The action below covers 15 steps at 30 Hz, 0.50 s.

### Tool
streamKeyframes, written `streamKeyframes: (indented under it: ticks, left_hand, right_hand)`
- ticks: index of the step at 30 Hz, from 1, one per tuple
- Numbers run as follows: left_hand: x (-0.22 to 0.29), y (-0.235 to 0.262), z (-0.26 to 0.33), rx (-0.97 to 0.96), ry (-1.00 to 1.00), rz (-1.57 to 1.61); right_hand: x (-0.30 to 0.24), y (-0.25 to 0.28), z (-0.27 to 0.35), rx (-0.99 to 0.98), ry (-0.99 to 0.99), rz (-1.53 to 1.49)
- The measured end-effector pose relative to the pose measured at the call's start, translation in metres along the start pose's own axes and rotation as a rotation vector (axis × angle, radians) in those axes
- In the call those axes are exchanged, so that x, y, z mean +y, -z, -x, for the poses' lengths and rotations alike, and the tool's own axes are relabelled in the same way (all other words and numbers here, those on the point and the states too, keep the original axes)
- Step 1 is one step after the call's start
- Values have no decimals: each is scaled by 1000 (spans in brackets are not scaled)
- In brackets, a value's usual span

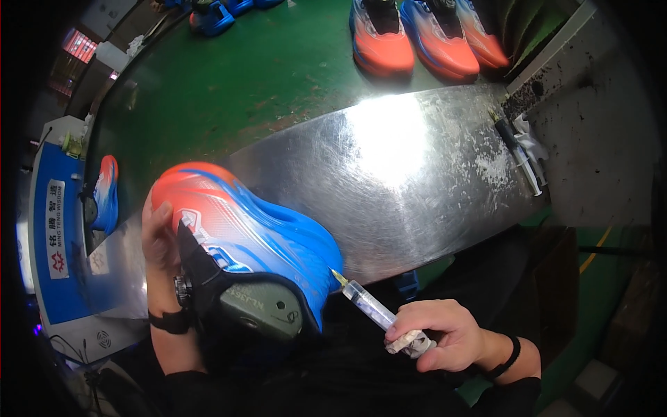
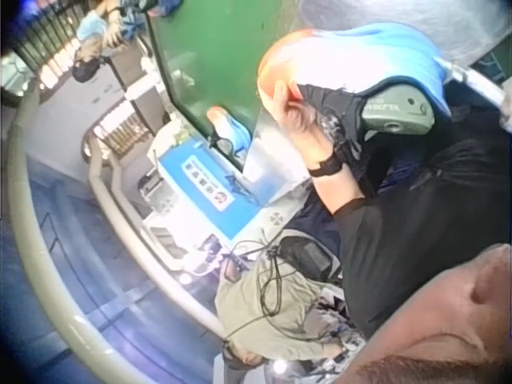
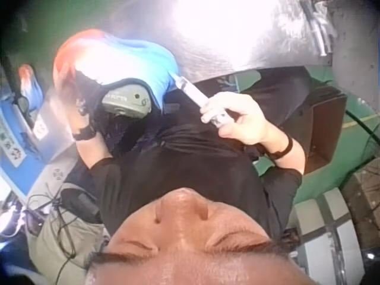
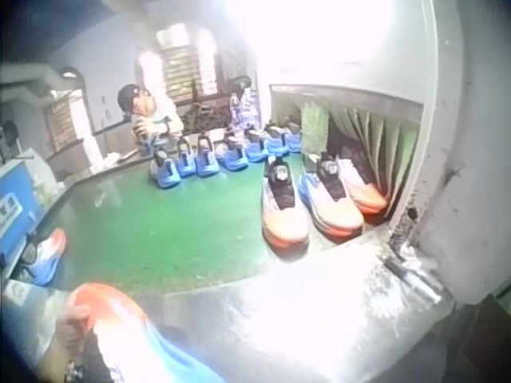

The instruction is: The recorder uses a syringe to apply adhesive or cleaning liquid to the seams of athletic shoes on a manufacturing assembly line.

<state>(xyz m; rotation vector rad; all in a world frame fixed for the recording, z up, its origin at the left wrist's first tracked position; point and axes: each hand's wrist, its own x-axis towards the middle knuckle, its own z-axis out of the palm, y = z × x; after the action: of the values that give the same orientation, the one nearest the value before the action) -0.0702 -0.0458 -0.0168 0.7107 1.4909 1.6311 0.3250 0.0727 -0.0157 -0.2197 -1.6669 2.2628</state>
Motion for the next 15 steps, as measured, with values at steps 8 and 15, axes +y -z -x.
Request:
streamKeyframes:
  ticks: [8,15]
  left_hand:
    - [0,27,54,58,74,-205]
    - [-7,29,106,150,195,-97]
  right_hand:
    - [12,-7,-21,47,64,85]
    - [22,-20,-37,97,167,178]
